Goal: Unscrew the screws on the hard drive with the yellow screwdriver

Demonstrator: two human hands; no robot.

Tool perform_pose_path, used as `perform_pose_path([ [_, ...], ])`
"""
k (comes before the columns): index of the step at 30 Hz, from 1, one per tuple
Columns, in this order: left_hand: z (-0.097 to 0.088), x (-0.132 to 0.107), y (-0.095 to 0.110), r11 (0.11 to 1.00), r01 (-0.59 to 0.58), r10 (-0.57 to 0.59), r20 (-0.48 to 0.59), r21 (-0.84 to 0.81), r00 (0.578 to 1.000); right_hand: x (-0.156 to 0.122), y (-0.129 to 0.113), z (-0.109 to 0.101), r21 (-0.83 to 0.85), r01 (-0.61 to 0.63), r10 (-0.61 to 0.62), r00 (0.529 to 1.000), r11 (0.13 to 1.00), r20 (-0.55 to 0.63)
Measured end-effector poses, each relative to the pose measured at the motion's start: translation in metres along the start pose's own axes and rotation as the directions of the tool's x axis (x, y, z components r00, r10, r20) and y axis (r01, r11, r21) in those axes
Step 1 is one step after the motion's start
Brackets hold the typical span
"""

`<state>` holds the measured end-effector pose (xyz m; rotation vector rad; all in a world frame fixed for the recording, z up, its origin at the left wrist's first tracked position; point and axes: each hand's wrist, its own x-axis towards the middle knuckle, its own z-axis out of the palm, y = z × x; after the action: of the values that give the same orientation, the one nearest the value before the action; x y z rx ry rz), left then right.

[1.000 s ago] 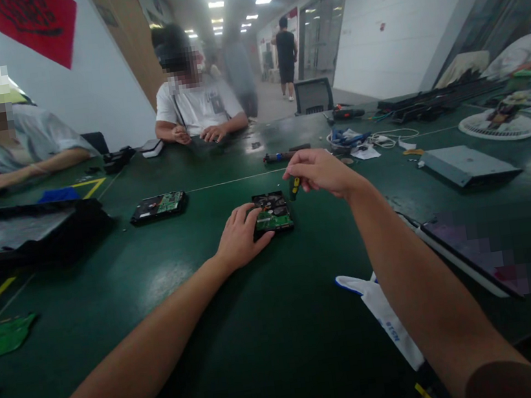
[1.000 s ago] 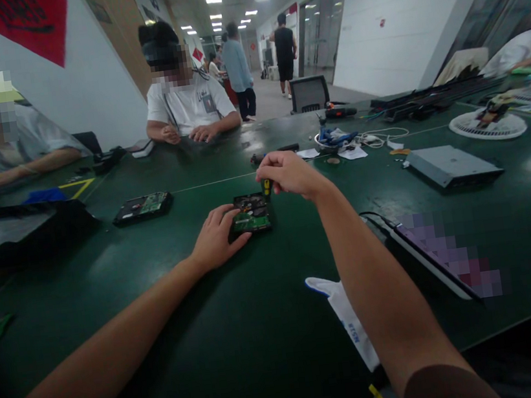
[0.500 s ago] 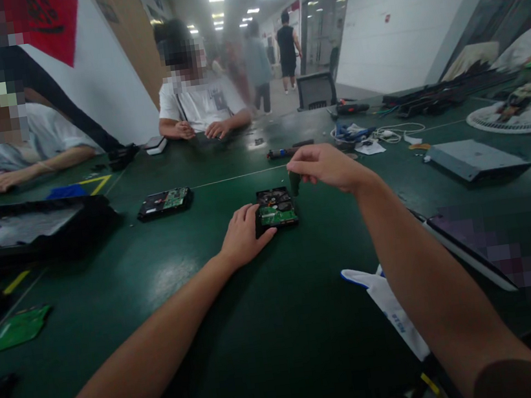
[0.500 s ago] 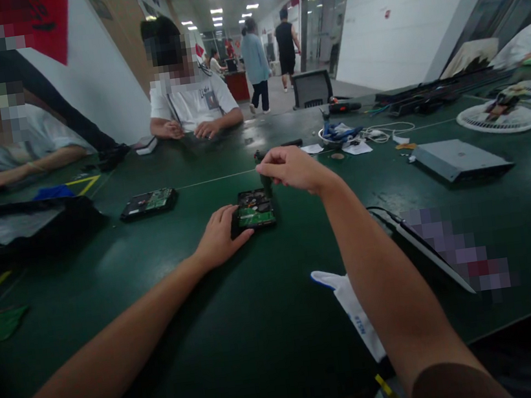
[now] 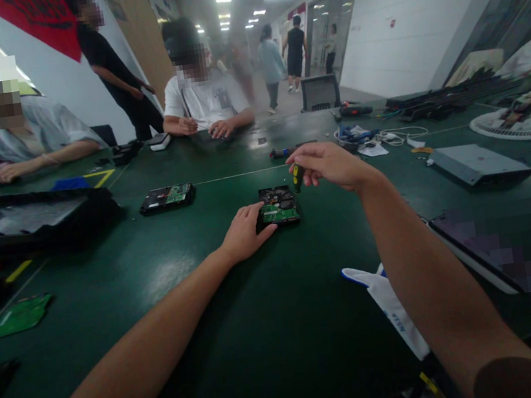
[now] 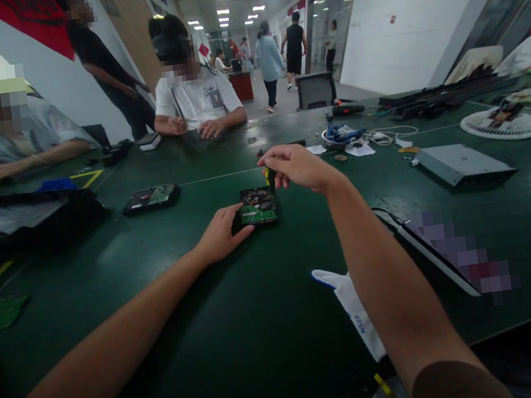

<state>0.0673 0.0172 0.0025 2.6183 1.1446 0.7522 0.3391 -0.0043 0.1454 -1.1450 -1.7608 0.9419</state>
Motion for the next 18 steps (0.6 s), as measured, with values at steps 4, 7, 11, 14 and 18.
perform_pose_path([
  [4, -0.0007, 0.0001, 0.0008, 1.000, -0.008, 0.008, -0.001, -0.007, 1.000, 0.0014, 0.0016, 0.0009, -0.122, 0.024, -0.037, 0.994, 0.992, -0.099],
  [7, -0.0006, 0.0001, 0.0007, 1.000, -0.006, 0.006, 0.003, -0.013, 1.000, 0.0024, 0.0015, 0.0044, -0.134, -0.011, -0.011, 0.986, 0.991, -0.166],
  [11, 0.0004, 0.0006, -0.0008, 1.000, -0.006, 0.006, -0.001, -0.019, 1.000, 0.0023, 0.0005, 0.0076, -0.068, 0.012, -0.022, 0.989, 0.998, -0.147],
  [14, 0.0003, 0.0009, -0.0012, 1.000, -0.009, 0.009, 0.000, -0.021, 1.000, 0.0029, 0.0026, 0.0066, -0.015, 0.023, -0.025, 0.996, 1.000, -0.091],
  [18, -0.0008, 0.0008, -0.0002, 1.000, -0.022, 0.022, -0.002, -0.022, 1.000, 0.0039, 0.0059, 0.0038, 0.014, 0.029, -0.028, 0.998, 0.999, -0.055],
])
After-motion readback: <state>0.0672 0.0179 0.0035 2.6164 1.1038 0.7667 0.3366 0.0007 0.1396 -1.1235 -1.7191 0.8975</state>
